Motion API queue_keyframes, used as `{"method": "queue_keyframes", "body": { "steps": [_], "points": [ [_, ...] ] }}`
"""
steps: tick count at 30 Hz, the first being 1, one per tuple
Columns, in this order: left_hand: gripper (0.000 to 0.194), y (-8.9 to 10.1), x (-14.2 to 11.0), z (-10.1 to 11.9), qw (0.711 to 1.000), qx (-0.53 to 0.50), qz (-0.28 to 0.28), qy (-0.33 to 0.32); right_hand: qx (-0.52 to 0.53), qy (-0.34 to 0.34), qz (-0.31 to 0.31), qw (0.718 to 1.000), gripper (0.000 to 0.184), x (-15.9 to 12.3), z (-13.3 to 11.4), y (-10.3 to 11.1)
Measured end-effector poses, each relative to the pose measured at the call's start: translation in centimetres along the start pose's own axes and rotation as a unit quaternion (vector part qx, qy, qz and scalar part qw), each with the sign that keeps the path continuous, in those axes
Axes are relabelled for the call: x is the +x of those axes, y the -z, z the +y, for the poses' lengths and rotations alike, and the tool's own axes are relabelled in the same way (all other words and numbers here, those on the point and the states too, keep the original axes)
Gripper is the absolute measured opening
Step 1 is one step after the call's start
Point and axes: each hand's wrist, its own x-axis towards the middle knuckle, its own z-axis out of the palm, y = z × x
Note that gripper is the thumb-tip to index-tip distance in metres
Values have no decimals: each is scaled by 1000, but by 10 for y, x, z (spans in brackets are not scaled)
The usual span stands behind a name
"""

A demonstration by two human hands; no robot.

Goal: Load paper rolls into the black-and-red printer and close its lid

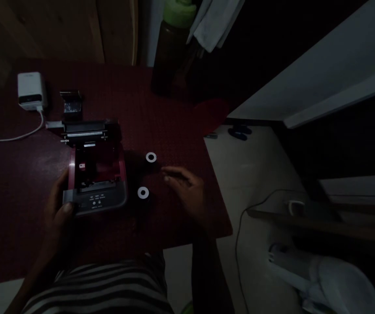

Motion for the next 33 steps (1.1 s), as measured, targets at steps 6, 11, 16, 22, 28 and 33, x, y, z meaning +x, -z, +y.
{"method": "queue_keyframes", "body": {
  "steps": [6,11,16,22,28,33],
  "points": [
    [78,1,1,-1,1000,6,-11,-25,-91,94,30,991,38,53,11,-40],
    [76,2,1,-2,999,28,-18,-34,-84,93,22,992,27,34,-18,-28],
    [74,2,2,-4,998,30,-19,-57,-95,188,-169,963,17,-6,-99,6],
    [69,2,3,1,996,41,-31,-66,-340,330,-252,844,37,17,-132,-63],
    [70,3,0,5,997,28,-38,-59,-553,233,-279,750,42,29,-147,-121],
    [70,2,-1,7,997,28,-40,-53,-556,192,-298,752,46,42,-145,-128]
  ]
}}
